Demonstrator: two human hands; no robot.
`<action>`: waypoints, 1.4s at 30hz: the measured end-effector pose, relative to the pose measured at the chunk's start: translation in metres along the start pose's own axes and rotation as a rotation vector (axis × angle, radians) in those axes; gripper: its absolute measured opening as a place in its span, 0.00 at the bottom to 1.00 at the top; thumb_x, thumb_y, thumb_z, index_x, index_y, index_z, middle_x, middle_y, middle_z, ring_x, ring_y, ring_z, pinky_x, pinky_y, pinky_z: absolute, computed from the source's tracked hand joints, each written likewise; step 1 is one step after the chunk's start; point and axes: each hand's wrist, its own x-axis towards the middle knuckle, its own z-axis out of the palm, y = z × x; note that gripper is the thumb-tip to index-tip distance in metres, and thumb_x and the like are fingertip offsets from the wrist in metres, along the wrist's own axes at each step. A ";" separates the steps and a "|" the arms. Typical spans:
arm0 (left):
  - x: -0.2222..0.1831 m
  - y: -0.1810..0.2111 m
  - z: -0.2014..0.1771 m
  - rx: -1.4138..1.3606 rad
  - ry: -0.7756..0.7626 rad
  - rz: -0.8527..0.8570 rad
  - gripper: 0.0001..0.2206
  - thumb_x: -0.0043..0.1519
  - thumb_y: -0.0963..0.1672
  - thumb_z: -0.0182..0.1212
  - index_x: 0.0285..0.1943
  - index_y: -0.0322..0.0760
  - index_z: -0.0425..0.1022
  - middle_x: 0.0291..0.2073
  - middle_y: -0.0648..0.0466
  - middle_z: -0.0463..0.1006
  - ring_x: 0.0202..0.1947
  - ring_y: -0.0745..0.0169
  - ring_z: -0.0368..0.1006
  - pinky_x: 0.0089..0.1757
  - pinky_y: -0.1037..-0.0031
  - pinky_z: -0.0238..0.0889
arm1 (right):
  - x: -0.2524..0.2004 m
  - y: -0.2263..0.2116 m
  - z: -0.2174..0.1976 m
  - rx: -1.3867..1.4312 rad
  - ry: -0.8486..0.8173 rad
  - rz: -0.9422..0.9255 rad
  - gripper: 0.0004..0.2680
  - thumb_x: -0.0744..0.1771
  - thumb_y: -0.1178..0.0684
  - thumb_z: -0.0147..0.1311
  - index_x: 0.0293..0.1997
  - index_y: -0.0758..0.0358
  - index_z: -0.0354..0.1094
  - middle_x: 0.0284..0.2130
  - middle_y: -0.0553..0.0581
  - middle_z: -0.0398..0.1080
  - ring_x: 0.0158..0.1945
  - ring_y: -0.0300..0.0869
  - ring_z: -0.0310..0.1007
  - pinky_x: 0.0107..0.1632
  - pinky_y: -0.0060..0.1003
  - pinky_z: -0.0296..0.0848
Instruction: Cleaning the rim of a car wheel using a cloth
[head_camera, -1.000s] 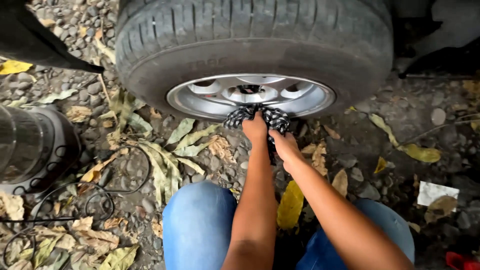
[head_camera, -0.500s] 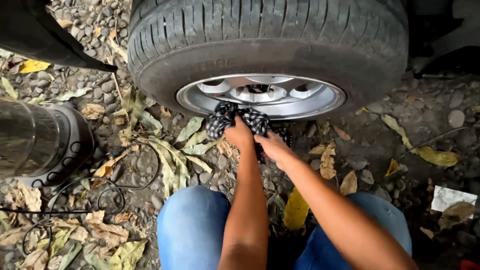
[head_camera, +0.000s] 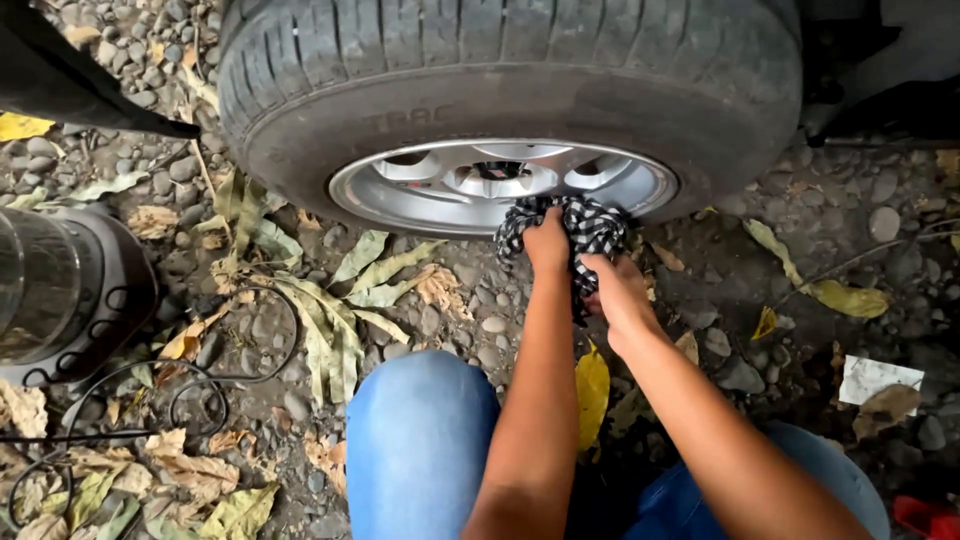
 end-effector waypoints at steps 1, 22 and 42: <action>0.007 -0.005 -0.003 -0.001 0.003 0.000 0.29 0.56 0.51 0.64 0.57 0.17 0.74 0.52 0.30 0.76 0.59 0.34 0.71 0.56 0.52 0.65 | 0.000 -0.001 0.004 -0.001 -0.002 0.001 0.21 0.64 0.41 0.60 0.52 0.70 0.66 0.40 0.68 0.69 0.33 0.49 0.76 0.35 0.42 0.78; -0.032 0.136 -0.133 -0.457 0.693 0.331 0.20 0.54 0.55 0.67 0.47 0.41 0.83 0.42 0.47 0.84 0.46 0.54 0.80 0.50 0.62 0.70 | -0.060 -0.045 0.098 0.088 -0.448 -0.043 0.23 0.65 0.44 0.64 0.65 0.61 0.65 0.63 0.66 0.65 0.62 0.52 0.68 0.60 0.41 0.73; -0.161 0.149 -0.049 -1.050 0.244 0.674 0.20 0.67 0.51 0.57 0.56 0.30 0.76 0.51 0.39 0.77 0.51 0.53 0.73 0.57 0.66 0.67 | -0.128 -0.088 0.008 0.129 -0.236 -0.514 0.37 0.63 0.42 0.64 0.72 0.77 0.43 0.64 0.81 0.53 0.69 0.60 0.56 0.68 0.50 0.61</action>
